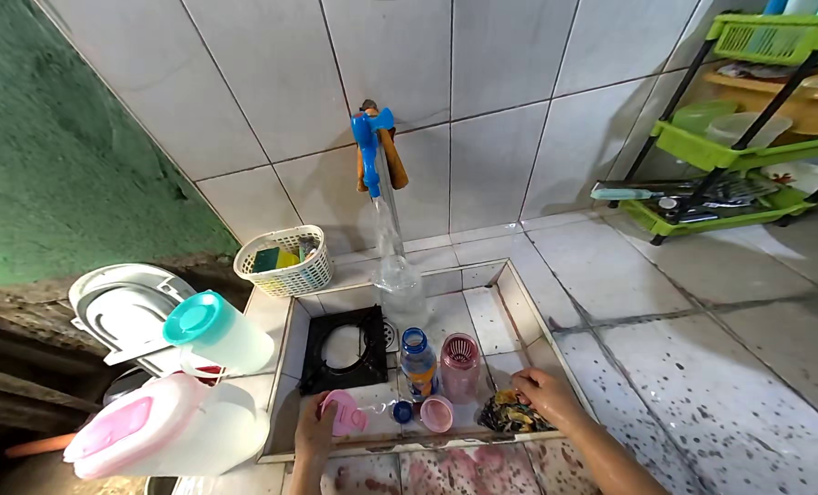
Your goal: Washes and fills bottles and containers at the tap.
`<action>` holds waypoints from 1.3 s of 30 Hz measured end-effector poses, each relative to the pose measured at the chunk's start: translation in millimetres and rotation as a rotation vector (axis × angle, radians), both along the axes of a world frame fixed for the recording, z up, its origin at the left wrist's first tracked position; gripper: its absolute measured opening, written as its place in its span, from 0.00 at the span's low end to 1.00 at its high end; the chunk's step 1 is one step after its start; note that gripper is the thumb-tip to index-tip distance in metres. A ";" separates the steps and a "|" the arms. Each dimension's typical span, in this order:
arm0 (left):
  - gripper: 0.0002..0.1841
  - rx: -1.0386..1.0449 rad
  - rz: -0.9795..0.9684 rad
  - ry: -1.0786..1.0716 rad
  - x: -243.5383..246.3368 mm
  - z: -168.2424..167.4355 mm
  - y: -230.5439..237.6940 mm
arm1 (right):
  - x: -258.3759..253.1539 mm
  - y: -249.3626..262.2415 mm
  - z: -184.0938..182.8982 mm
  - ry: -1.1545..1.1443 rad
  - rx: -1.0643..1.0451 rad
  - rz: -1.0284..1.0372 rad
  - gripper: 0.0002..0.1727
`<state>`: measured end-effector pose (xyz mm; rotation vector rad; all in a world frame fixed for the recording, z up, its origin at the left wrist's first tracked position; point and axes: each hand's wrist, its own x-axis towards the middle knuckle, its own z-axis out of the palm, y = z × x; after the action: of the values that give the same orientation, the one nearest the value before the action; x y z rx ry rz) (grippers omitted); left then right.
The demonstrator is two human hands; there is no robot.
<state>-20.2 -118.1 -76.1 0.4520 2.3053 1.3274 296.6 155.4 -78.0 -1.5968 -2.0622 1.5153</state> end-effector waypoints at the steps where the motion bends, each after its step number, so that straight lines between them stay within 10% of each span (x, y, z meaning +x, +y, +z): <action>1: 0.17 0.002 -0.001 -0.001 0.2 0.2 0.0 | 0.0 0.1 -0.2 0.002 -0.001 0.001 0.16; 39: 0.17 0.014 -0.011 -0.005 -2.4 -1.2 0.9 | -23.4 31.9 46.3 0.175 0.029 -0.141 0.16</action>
<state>-22.6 -117.2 -77.3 0.4651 2.2880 1.3386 273.2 187.3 -31.7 -1.5053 -1.8306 1.5098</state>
